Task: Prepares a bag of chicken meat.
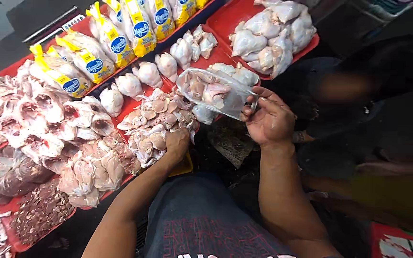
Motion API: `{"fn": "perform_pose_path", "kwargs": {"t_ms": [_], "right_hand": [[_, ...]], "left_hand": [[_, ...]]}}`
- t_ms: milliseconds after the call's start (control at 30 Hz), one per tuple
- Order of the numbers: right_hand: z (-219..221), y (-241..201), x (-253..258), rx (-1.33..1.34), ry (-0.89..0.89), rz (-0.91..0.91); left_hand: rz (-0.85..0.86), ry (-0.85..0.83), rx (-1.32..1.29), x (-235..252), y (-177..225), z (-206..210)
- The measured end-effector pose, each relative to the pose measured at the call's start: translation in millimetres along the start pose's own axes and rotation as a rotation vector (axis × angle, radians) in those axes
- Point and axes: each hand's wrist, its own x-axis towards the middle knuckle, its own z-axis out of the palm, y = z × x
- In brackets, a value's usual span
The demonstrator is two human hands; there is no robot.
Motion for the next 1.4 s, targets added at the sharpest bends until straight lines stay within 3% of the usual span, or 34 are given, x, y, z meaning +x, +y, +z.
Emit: {"fn": "perform_pose_path", "kwargs": {"t_ms": [100,300,400,467,600,667,833,967,1067,1167,1400], "right_hand": [[3.1,-1.8,2.2,0.012,0.002,-0.024],[7.2,-4.5,-0.5,0.013,0.025,-0.013],[8.6,-5.5,-1.5,0.001,0.037,0.009],[12.8,-4.9,-1.0,-0.012,0.054,0.017],[23.2,-1.6,-0.7,-0.036,0.035,0.028],[25.4,-0.1,0.9,-0.029,0.031,0.031],[29.5,-0.9,10.2,0.004,0.041,0.01],[30.5,-5.4,3.0,-0.015,0.046,0.007],[24.2,-7.3,-2.8,-0.018,0.044,0.007],[19.4,-5.0,-8.4,-0.022,0.065,0.018],[20.0,4.2,-15.5,-0.058,0.054,0.017]], "left_hand": [[0.022,0.027,-0.009,3.9,-8.6,-12.6],[0.063,0.345,-0.171,-14.1,-69.3,-40.6],[-0.069,0.262,-0.198,-23.4,-112.3,-67.8],[-0.104,0.259,-0.223,-19.6,-144.7,-63.8],[-0.01,0.182,-0.285,-11.5,-184.0,-40.9],[0.015,0.129,-0.31,-15.0,-179.2,-35.5],[-0.008,0.193,-0.355,-26.2,-136.4,-41.1],[-0.131,0.009,-0.294,3.5,-117.9,-39.1],[-0.211,-0.039,-0.237,5.9,-111.7,-46.2],[-0.211,-0.069,-0.195,11.2,-118.8,-41.2],[0.011,-0.121,-0.336,12.0,-159.4,-53.9]]}}
